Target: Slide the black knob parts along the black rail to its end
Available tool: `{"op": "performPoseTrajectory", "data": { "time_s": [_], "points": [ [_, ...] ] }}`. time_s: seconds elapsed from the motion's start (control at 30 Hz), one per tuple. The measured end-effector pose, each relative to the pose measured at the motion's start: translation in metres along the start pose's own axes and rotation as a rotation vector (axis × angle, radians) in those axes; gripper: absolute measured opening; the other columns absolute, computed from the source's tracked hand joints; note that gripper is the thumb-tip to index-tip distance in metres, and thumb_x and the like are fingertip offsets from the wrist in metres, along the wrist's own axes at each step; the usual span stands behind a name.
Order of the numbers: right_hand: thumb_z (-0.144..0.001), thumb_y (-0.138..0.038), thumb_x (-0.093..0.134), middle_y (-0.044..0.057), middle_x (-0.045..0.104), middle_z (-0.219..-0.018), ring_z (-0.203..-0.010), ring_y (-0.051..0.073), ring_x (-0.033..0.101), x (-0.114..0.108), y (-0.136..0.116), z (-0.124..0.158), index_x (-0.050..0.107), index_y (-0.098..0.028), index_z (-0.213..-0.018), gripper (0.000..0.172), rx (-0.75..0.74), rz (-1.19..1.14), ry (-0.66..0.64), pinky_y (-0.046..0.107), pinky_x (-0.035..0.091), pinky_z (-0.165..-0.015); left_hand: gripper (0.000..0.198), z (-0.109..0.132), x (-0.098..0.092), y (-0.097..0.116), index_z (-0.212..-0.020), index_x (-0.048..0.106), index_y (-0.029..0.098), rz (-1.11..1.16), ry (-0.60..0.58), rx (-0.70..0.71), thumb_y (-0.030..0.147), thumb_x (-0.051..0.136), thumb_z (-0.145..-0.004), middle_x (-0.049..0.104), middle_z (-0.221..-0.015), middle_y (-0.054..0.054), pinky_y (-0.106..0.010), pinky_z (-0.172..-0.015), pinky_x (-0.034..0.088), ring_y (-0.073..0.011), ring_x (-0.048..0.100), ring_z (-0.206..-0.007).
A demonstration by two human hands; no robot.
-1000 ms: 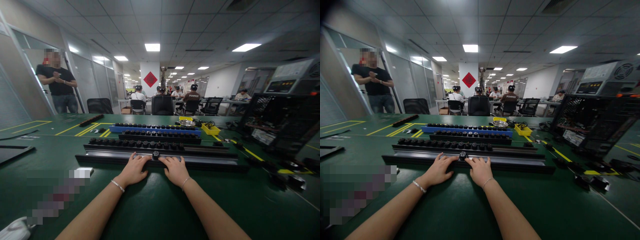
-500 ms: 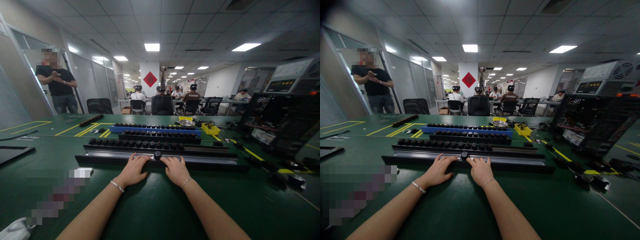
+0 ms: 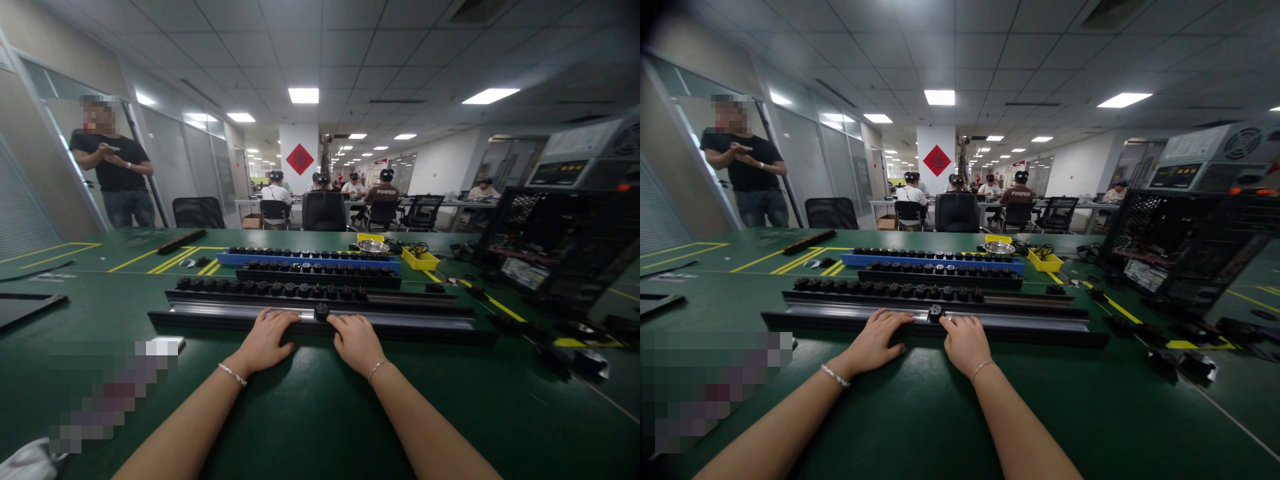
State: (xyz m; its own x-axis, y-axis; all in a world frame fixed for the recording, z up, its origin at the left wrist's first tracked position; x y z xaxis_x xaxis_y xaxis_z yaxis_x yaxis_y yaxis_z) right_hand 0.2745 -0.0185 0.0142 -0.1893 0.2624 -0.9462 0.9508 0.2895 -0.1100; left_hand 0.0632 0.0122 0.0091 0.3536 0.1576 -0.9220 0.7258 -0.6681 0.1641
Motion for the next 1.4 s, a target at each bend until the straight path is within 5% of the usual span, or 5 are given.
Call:
{"op": "performPoseTrajectory", "data": {
  "time_s": [0.4,0.67,1.0,1.4],
  "points": [
    [-0.082,-0.020,0.040,0.004,0.059,-0.120,-0.105,0.018,0.051,-0.002,0.007,0.001,0.061,-0.025,-0.113,0.037,0.024,0.010,0.074,0.031,0.035,-0.092,0.055,0.000,-0.002,0.001,-0.123,0.046,0.029,-0.001,0.012,0.002,0.025,0.059,-0.070,0.054,-0.129,-0.002,-0.048,-0.109,0.019,-0.0238,0.045,-0.121],
    [-0.082,-0.020,0.040,0.004,0.060,-0.119,-0.103,0.018,0.052,-0.003,0.009,0.002,0.063,-0.023,-0.109,0.036,0.019,-0.009,0.135,0.030,0.037,-0.092,0.055,-0.001,0.004,-0.004,-0.123,0.048,0.028,-0.057,0.028,-0.019,0.025,0.060,-0.069,0.036,-0.145,-0.005,-0.052,-0.109,0.022,-0.0289,0.022,-0.137],
    [-0.083,-0.021,0.038,0.004,0.061,-0.114,-0.099,0.017,0.053,-0.003,0.013,0.002,0.065,-0.022,-0.101,0.033,0.055,-0.003,0.179,0.028,0.037,-0.091,0.053,-0.001,0.005,-0.005,-0.123,0.048,0.025,-0.064,-0.006,-0.038,0.026,0.059,-0.071,0.035,-0.146,-0.007,-0.051,-0.110,0.019,-0.0276,0.023,-0.137],
    [-0.084,-0.042,0.047,0.003,0.063,-0.082,-0.082,0.018,0.054,-0.004,0.008,-0.010,0.055,-0.021,-0.072,0.026,0.304,-0.047,0.248,0.029,0.034,-0.071,0.052,-0.003,0.007,-0.004,-0.121,0.050,0.024,-0.074,0.010,-0.052,0.028,0.059,-0.070,0.038,-0.144,-0.008,-0.049,-0.109,0.022,-0.0263,0.028,-0.135]
  ]
}}
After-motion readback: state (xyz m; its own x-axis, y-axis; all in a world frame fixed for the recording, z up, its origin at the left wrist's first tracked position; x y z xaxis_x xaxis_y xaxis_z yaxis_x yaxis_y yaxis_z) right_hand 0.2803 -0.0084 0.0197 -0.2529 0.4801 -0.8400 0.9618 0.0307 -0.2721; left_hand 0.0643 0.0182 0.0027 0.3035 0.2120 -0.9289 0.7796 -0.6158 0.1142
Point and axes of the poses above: each hand's wrist, its own z-axis away from the middle knuckle, its own x-axis out of the palm, y = z × x, the point moved 3 cm from there along -z, towards the middle knuckle
